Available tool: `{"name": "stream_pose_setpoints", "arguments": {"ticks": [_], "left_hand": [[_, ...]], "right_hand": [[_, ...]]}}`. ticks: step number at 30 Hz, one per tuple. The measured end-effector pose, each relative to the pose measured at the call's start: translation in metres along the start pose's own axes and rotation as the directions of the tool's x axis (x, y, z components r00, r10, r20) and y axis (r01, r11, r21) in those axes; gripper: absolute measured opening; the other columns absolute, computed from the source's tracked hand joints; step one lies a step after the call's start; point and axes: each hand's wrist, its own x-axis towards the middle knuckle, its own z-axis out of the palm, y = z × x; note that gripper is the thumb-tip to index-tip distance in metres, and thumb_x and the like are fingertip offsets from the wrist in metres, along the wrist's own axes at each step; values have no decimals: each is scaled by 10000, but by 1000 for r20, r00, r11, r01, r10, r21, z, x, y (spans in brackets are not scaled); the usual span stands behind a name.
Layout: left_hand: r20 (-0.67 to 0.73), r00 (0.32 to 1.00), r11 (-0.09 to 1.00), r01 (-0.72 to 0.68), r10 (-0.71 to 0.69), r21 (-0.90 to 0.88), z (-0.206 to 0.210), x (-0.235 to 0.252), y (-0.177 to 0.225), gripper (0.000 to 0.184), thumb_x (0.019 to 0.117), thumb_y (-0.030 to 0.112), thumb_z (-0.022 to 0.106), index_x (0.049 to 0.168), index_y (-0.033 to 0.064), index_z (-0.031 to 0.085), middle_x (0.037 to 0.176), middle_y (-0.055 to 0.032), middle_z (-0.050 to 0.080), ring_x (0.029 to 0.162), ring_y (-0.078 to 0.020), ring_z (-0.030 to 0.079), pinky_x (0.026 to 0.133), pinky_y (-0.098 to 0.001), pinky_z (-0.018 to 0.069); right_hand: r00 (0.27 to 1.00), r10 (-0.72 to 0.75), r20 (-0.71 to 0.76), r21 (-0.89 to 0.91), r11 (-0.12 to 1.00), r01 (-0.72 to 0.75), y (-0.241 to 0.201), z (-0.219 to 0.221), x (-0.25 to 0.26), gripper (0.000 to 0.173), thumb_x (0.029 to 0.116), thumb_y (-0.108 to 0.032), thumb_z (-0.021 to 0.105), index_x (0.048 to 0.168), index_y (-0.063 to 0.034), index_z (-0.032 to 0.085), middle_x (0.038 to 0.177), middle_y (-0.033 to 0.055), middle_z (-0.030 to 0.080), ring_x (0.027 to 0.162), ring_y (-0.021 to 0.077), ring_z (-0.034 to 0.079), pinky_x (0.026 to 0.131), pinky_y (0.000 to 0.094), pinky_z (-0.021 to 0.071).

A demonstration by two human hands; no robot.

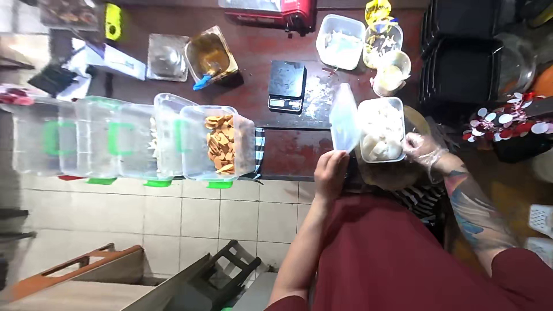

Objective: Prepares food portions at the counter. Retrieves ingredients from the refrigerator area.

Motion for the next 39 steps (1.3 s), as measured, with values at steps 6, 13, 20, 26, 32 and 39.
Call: {"name": "stream_pose_setpoints", "arguments": {"ticks": [6,13,20,26,32,39], "left_hand": [[423,815,885,-462,395,62,35,12,11,267,967,54,627,1215,79,724,1222,-124,699,1183,-292,642,1054,-457,488],[516,745,852,-521,423,54,42,-11,26,250,945,31,631,1137,118,766,1188,-103,712,1165,-273,647,1056,-461,483],[355,919,959,-239,172,154,57,-37,27,261,963,49,639,1154,173,766,1138,-64,719,1165,-252,637,1042,-446,493],[102,756,737,654,-647,-170,75,-48,54,413,968,292,712,1305,81,596,1237,-87,614,1055,-161,644,852,-354,590],[365,478,269,827,-799,-493,72,-40,51,268,1003,236,673,1187,46,636,962,-114,716,813,-228,710,773,-411,616],[344,472,279,831,-812,-481,78,-30,59,170,967,203,697,1066,75,646,913,-60,684,799,-169,656,746,-373,569]], "right_hand": [[995,61,75,222,972,-76,27,-6,-32,376,1071,-389,513,1199,-67,659,909,129,711,720,246,700,688,469,612],[997,74,-30,-64,995,-76,-108,-88,-25,430,1101,-136,445,1502,19,467,1517,223,497,1425,323,468,1201,427,342],[879,-413,-239,-78,910,407,1,-31,92,296,1018,-238,608,1284,-197,733,1224,138,682,1154,248,647,1039,417,502],[929,-354,-110,-59,935,350,0,-43,105,300,1021,-278,603,1269,-161,726,1228,140,693,1190,259,639,1085,451,476],[999,0,52,194,981,-11,26,-25,24,547,918,-380,764,1337,-105,545,1135,151,685,877,284,719,755,511,626],[985,153,82,577,799,-172,22,25,-27,269,936,-122,670,1136,48,613,887,146,714,694,223,719,671,386,644]]}}
